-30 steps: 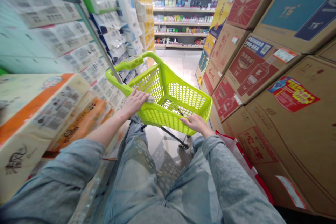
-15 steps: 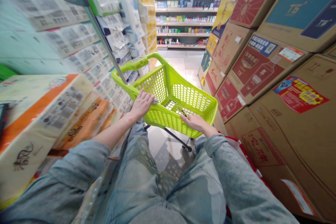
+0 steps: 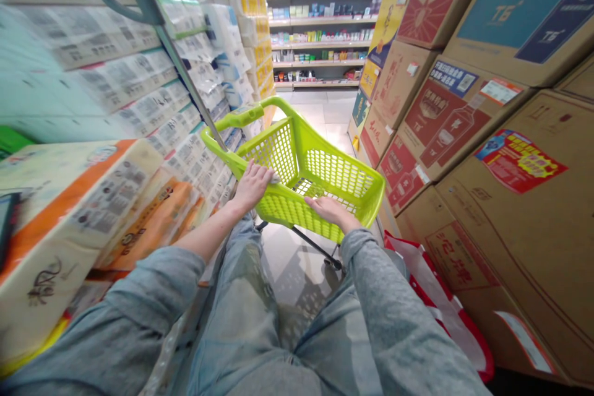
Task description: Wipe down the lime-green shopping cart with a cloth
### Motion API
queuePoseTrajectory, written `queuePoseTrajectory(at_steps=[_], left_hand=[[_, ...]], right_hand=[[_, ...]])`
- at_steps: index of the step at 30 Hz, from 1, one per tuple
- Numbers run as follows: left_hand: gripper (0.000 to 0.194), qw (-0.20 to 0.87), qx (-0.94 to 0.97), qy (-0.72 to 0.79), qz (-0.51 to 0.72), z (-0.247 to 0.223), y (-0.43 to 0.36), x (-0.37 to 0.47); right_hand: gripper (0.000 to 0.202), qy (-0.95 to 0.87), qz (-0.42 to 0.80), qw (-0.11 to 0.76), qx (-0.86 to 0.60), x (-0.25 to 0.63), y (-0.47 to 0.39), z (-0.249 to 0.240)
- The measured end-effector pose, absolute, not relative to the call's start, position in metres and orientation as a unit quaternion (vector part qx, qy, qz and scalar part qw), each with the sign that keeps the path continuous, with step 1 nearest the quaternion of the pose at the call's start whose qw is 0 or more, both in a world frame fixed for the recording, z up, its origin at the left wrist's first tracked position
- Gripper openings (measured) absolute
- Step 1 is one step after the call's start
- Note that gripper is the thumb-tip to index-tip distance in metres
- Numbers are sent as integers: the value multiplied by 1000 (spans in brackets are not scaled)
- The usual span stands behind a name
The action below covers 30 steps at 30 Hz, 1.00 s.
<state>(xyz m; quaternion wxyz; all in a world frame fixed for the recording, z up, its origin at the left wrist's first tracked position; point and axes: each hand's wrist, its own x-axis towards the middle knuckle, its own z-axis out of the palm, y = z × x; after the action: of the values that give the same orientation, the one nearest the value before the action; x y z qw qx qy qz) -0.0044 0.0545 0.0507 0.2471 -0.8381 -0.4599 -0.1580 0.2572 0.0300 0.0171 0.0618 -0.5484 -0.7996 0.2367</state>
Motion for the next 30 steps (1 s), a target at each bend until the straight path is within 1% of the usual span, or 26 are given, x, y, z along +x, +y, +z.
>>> queuePoseTrajectory(at_steps=[5, 10, 15, 23, 30], left_hand=[[28, 255, -836, -460, -154, 52, 54, -3], [26, 230, -836, -473, -158, 53, 55, 0], [25, 239, -835, -472, -151, 51, 57, 0], [26, 240, -832, -471, -169, 48, 65, 0], [28, 206, -833, -471, -202, 44, 72, 0]], right_hand=[[76, -800, 229, 82, -549, 257, 32, 17], [76, -801, 236, 81, -544, 258, 34, 17], [77, -800, 241, 82, -543, 259, 34, 16], [72, -804, 234, 95, -538, 258, 35, 17], [70, -791, 256, 112, -544, 256, 39, 18]])
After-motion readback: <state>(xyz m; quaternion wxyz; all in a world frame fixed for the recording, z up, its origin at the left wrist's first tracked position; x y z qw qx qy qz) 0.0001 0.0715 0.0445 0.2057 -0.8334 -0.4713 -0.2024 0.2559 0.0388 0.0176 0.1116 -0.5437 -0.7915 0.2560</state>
